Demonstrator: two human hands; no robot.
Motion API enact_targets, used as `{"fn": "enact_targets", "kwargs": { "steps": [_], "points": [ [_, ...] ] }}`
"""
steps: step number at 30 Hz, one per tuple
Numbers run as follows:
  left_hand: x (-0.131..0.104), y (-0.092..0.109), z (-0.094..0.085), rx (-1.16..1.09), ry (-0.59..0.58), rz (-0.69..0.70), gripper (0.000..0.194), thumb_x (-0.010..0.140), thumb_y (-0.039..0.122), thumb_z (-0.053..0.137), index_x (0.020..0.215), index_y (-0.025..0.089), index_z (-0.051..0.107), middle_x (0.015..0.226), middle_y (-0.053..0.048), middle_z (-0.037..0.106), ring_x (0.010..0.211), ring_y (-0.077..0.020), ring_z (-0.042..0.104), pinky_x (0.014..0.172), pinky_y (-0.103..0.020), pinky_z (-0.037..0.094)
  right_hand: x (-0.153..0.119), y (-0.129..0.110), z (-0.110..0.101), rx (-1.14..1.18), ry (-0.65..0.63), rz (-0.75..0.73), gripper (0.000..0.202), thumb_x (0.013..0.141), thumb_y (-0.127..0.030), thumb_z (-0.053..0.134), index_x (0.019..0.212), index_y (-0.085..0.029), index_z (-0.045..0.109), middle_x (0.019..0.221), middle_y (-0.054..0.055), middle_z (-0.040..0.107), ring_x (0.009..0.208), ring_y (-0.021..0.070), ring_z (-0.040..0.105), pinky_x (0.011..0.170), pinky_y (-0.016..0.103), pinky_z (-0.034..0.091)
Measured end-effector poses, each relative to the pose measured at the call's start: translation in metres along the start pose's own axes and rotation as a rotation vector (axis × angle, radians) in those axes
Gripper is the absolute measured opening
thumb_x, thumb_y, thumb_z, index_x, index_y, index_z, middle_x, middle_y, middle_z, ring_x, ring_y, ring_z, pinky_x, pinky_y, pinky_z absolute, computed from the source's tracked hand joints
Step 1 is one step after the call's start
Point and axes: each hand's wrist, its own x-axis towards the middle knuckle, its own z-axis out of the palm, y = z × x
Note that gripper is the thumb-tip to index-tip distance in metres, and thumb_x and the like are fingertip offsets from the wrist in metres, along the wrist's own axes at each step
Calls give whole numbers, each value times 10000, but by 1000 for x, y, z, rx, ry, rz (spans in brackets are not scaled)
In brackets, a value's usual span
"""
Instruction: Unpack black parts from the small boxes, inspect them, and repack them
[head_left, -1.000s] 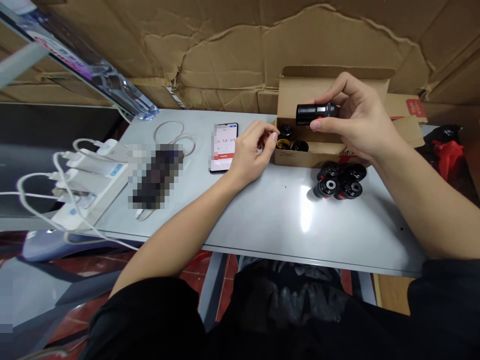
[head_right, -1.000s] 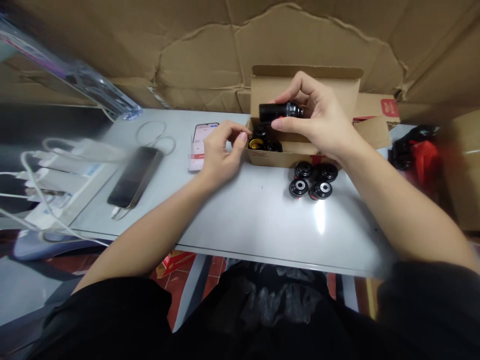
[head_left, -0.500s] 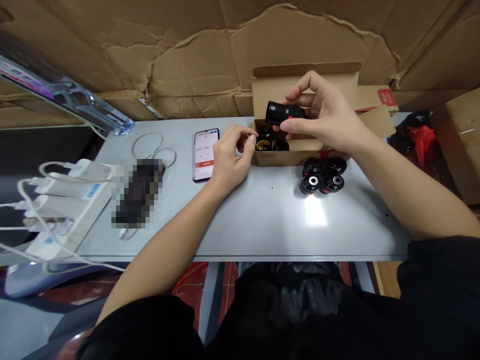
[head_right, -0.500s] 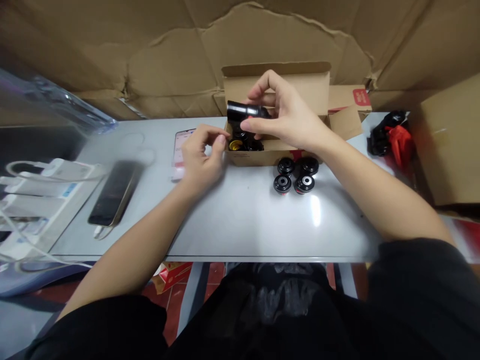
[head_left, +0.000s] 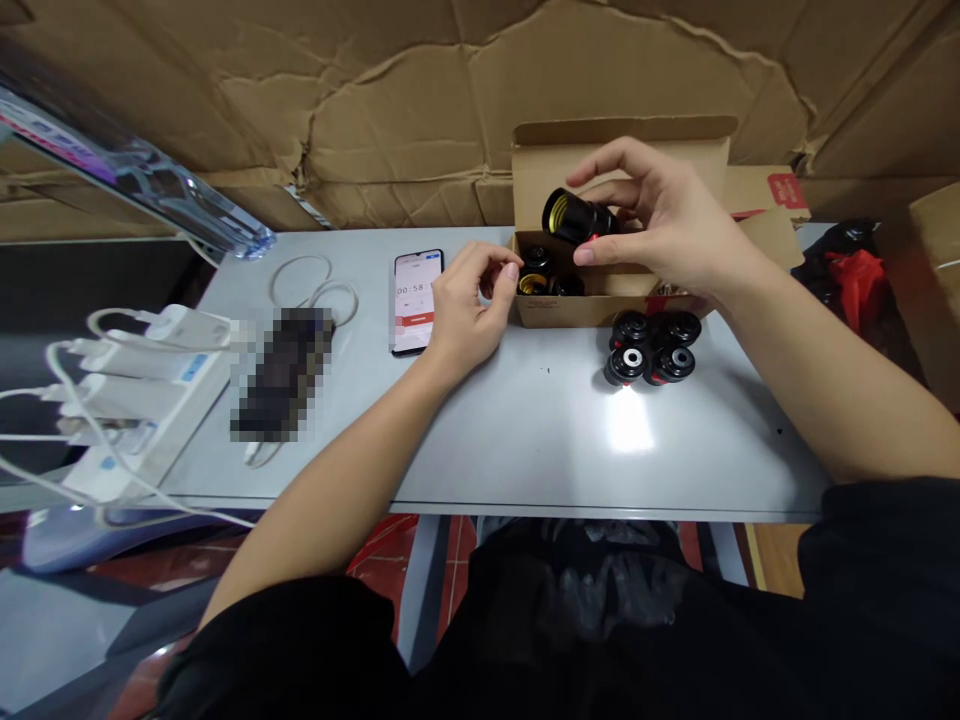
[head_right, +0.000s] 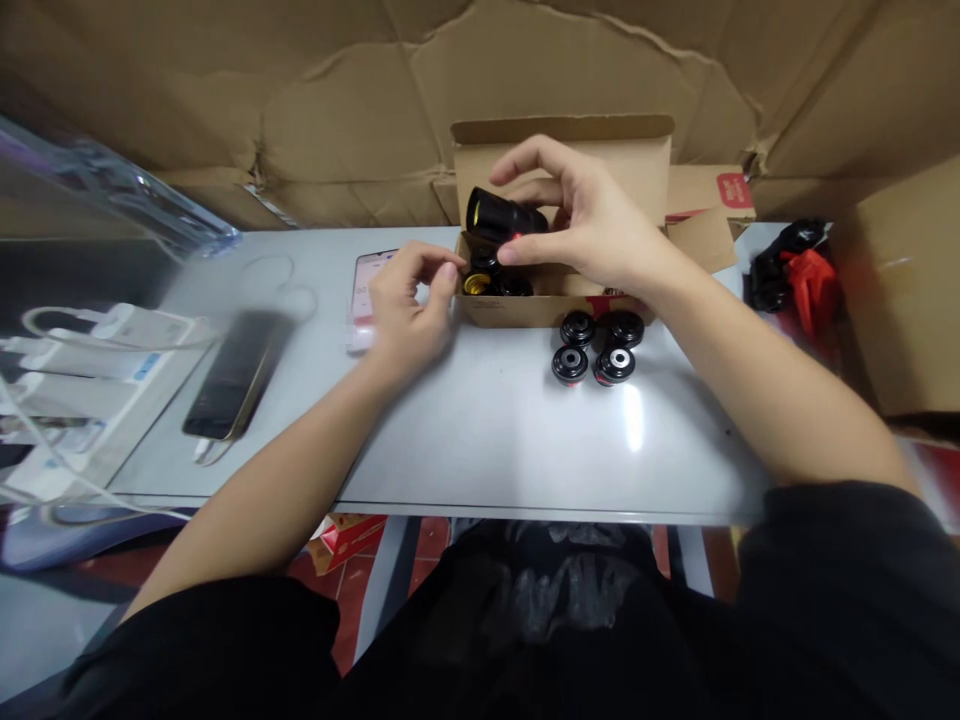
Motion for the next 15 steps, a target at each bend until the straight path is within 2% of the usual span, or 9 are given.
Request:
{"fn": "enact_targets", "kwargs": {
  "steps": [4, 7, 10, 15],
  "points": [
    [1, 1, 1, -2, 1, -3, 525, 1327, 744, 540, 1172, 312, 793, 999, -50, 794, 837, -216, 713, 832, -430, 644, 1, 4, 3, 88, -18, 0, 640, 652, -450, 1250, 1118, -393, 815, 1150, 25, 944, 1343, 432, 861, 1113, 671, 783],
    [1, 1, 2, 7, 8, -5, 566, 1330, 761, 502, 1172, 304, 796, 999, -53, 804, 834, -219, 716, 850, -432, 650, -2, 1, 6, 97, -20, 25, 671, 664, -502, 1261, 1164, -410, 822, 1119, 10, 942, 1291, 434, 864, 1130, 714, 776],
    [1, 1, 2, 22, 2, -34, 618, 1324, 800, 451, 1171, 310, 797, 986, -59, 801, 863, -237, 738, 868, -440, 663, -6, -3, 6, 48, 2, 24, 677, 704, -471, 1240, 1235, -439, 822, 1112, -4, 932, 1210, 411, 875, 1108, 684, 786],
    [1, 2, 1, 14, -16, -57, 625, 1316, 821, 445, 1174, 324, 797, 1004, -68, 812, 915, -255, 770, 901, -461, 687, -7, -1, 6, -15, 72, -46, 727, 681, -338, 1215, 1243, -446, 767, 1103, -6, 863, 1179, 386, 878, 1009, 607, 819]
  ]
}}
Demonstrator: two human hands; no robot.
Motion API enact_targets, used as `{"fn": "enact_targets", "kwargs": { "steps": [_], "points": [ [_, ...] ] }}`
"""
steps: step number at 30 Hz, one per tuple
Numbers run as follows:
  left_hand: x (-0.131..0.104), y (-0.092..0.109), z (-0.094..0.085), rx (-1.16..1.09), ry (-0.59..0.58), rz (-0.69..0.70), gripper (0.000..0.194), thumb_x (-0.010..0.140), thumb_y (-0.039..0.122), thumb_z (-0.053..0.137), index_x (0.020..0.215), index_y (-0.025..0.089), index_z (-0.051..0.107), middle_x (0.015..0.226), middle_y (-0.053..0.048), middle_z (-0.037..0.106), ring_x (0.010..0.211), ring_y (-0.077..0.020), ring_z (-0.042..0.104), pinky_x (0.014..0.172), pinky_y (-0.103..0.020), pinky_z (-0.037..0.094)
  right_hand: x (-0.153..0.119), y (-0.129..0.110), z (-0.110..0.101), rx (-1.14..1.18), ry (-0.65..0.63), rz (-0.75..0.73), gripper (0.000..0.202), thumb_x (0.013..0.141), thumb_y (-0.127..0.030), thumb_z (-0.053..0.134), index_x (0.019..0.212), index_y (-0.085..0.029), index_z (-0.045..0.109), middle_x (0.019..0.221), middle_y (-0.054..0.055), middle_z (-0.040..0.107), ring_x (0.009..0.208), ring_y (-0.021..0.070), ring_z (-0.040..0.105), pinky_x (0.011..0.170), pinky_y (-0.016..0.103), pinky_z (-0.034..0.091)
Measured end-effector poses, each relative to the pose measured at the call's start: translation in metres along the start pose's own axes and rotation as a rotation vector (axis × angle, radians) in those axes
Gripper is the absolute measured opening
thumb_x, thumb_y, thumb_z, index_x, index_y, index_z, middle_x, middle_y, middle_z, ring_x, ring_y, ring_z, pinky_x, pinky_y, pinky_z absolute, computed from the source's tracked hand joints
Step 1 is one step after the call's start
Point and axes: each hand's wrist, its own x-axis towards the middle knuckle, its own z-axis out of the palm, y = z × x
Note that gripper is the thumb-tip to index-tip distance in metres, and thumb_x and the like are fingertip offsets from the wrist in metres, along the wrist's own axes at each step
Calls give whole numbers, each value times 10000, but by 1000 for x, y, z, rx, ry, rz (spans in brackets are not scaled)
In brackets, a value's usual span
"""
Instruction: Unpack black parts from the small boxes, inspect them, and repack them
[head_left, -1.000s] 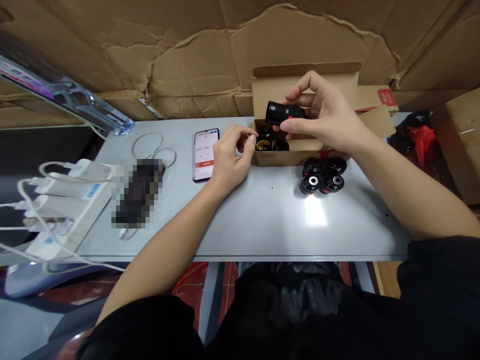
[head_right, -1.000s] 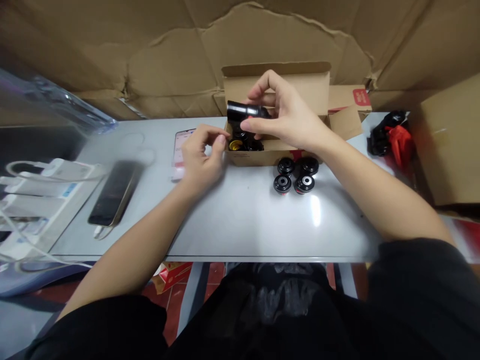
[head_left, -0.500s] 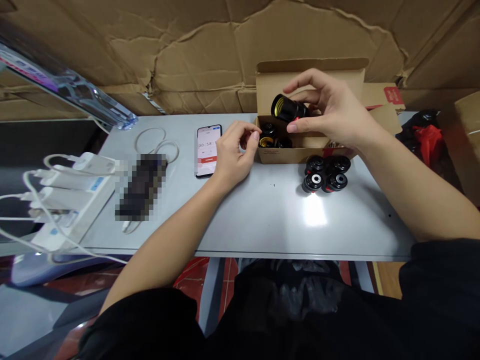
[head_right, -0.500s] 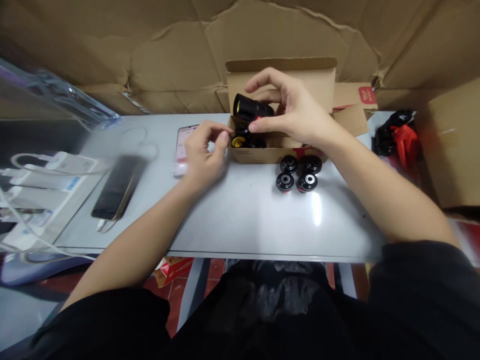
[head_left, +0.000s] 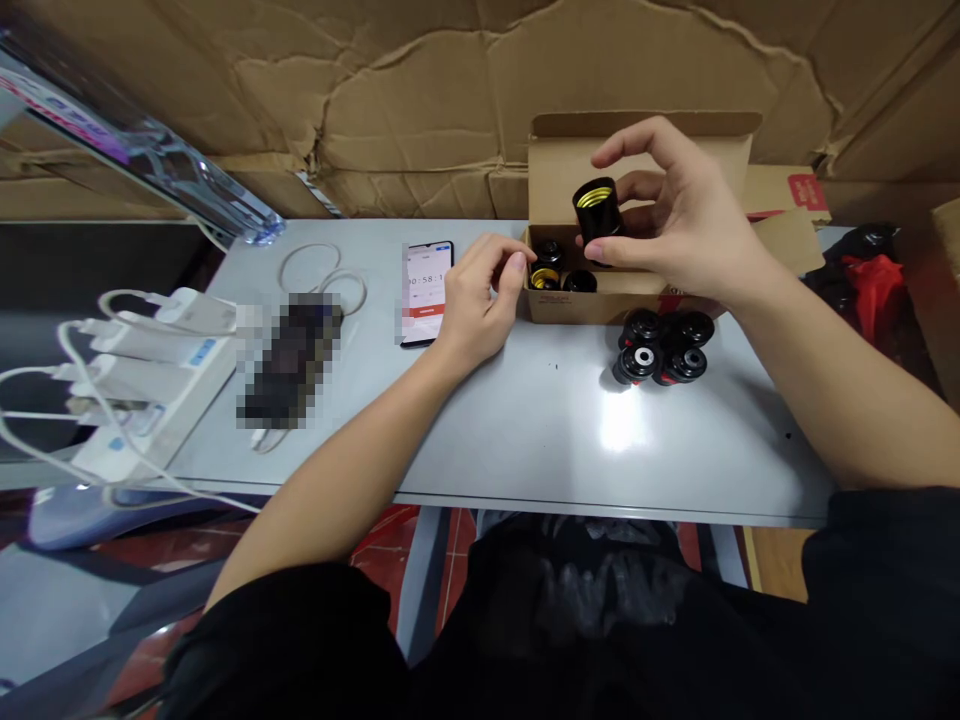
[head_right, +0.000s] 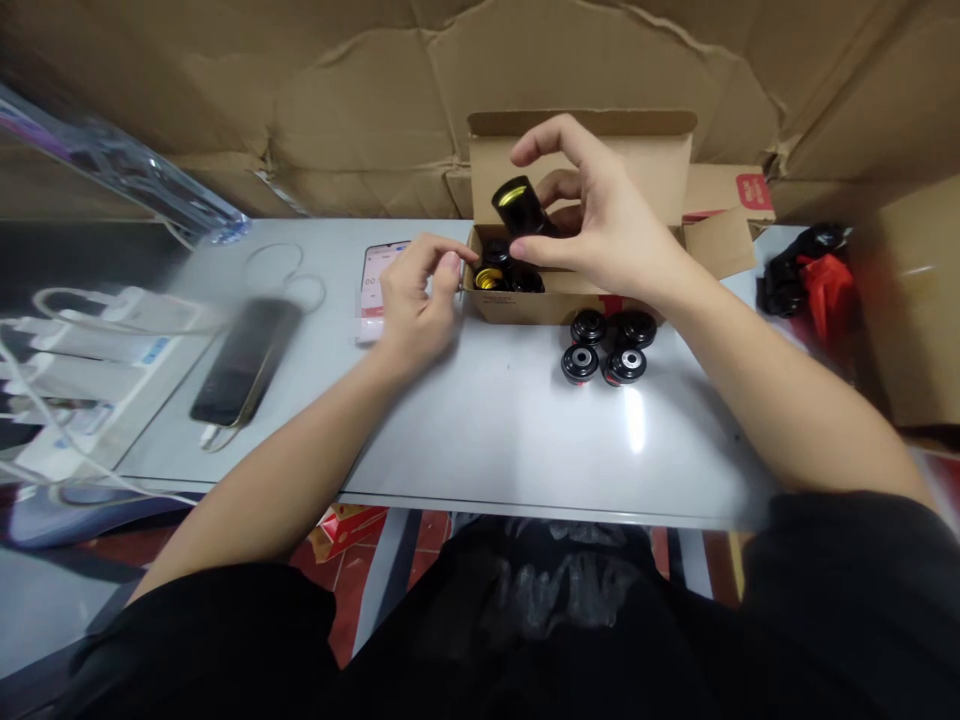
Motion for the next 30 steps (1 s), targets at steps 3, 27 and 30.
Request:
{"fn": "enact_targets", "kwargs": {
  "steps": [3, 27, 30],
  "points": [
    [0, 1, 0, -3, 1, -2, 618, 1317, 819, 454, 1180, 324, 799, 1029, -74, 819, 918, -251, 769, 887, -459, 679, -1, 3, 2, -34, 3, -23, 702, 698, -309, 1182, 1232, -456, 751, 1077, -18, 825, 1175, 374, 883, 968, 572, 826],
    [-1, 0, 2, -38, -9, 75, 591, 1352, 743, 443, 1211, 289, 793, 1086, -67, 837, 946, -231, 814, 994, -451, 712, -2, -14, -7, -256, 12, 40, 568, 792, -587, 1189, 1258, -419, 910, 1180, 49, 901, 1205, 403, 771, 1047, 636, 705],
    [0, 0, 2, -15, -7, 113, 543, 1365, 693, 458, 1206, 288, 783, 1074, -61, 826, 905, -215, 788, 938, -432, 703, -1, -12, -10, -419, 7, 48, 627, 844, -600, 1140, 1398, -402, 923, 1137, 76, 868, 1203, 414, 730, 1102, 657, 689]
  ]
}}
